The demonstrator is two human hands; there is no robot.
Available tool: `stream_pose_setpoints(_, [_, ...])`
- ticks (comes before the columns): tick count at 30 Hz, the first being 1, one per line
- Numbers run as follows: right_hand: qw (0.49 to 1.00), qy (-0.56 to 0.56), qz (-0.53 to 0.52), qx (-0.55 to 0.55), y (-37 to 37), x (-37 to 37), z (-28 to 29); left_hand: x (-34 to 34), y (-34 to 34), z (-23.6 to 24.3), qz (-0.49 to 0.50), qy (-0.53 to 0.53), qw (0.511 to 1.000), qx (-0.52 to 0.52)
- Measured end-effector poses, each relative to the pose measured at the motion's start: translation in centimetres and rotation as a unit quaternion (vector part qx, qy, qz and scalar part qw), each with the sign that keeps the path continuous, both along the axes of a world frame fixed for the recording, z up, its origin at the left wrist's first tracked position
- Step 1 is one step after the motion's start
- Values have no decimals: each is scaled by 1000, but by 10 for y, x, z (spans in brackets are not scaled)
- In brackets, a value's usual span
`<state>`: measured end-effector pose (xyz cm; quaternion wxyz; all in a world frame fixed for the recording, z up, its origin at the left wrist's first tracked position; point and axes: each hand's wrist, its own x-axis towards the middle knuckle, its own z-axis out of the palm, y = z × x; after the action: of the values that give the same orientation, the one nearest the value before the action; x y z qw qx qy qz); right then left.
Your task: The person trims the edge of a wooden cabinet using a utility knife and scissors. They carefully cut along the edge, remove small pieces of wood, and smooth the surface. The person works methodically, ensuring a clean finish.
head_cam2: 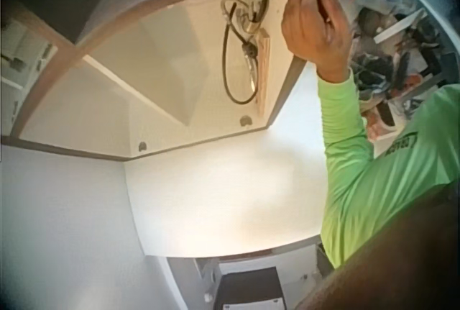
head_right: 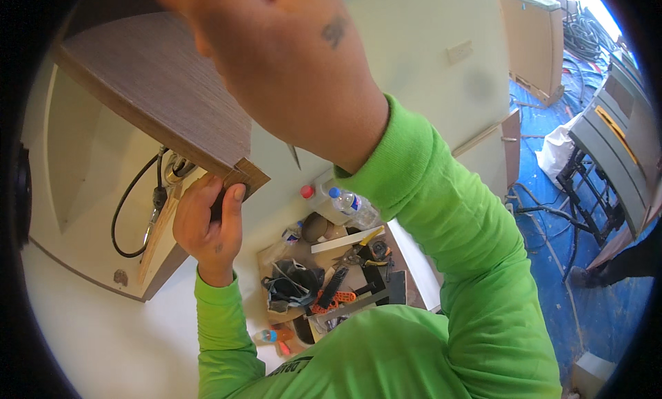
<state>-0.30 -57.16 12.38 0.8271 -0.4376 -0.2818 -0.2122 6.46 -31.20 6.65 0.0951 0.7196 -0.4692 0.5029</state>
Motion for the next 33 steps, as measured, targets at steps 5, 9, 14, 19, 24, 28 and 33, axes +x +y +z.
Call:
stream_pose_setpoints(5, [972,4,-162,-173,20,50,-60,-2,3,-5,27,15,1000,-3])
stream_pose_setpoints(9, [973,116,-47,-193,37,56,-84,0,2,-3,19,21,1000,-2])
stream_pose_setpoints(14, [984,84,55,-144,41,57,-93,0,3,-3,24,13,1000,1])
stream_pose_setpoints(19, [983,82,99,-131,37,59,-100,2,2,-2,23,-4,1000,3])
stream_pose_setpoints(24, [977,79,171,-99,32,67,-106,-3,0,2,26,14,999,19])
stream_pose_setpoints(28, [980,50,114,-157,34,69,-116,-2,1,0,29,15,999,19])
stream_pose_setpoints(33, [988,16,103,-116,51,67,-144,2,2,0,34,-12,999,19])
